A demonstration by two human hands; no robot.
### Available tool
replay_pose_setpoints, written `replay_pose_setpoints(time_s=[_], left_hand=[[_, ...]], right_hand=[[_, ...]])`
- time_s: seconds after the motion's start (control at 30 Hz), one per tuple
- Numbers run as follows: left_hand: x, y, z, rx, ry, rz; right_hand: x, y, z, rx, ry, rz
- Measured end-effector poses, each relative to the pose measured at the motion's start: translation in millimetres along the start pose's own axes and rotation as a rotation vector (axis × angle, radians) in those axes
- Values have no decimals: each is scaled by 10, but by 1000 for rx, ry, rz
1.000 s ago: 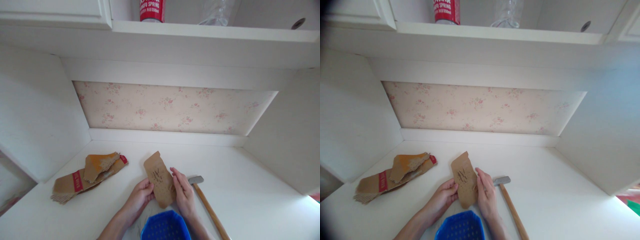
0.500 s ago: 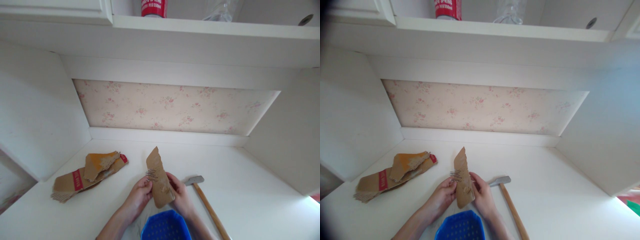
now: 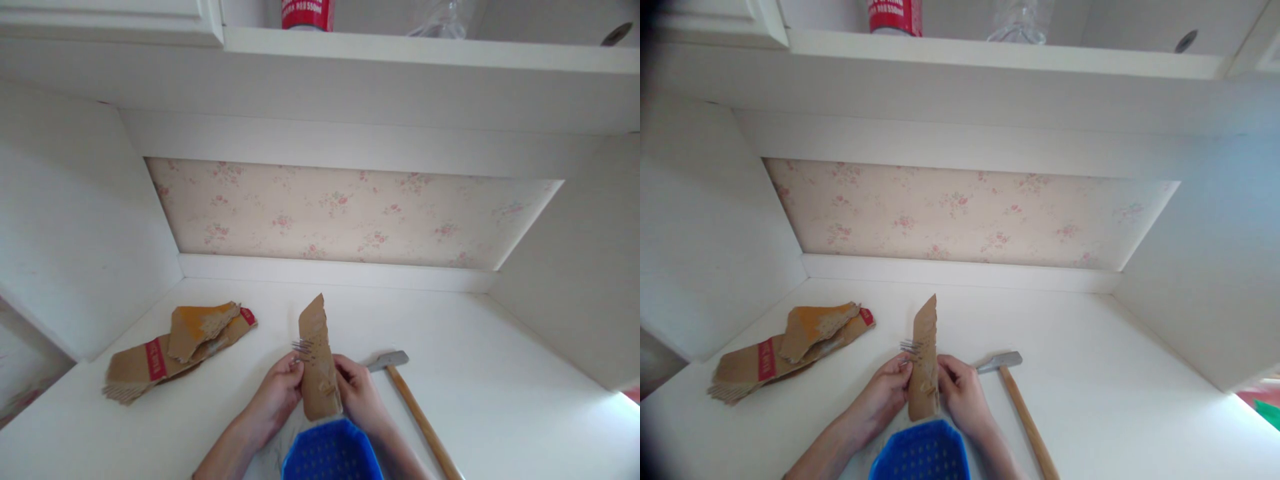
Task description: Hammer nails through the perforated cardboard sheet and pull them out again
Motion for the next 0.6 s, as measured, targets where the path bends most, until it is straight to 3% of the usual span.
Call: replay_pose_setpoints(time_s=[0.3, 0.6], left_hand=[[197, 17, 95, -40, 145, -102], [109, -3, 60, 26, 143, -57]], right_hand=[[83, 188, 16, -27, 248, -298], [23, 38, -54, 5, 162, -658]])
Point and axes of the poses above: each hand's wrist, its own z-axis towards the middle knuckle, its own x-axis out of the back of the hand, y = z × x, the point moved 2 cm from there along z, towards the middle knuckle, and after that the axes turned 2 degrees about x, right-handed, at the moved point
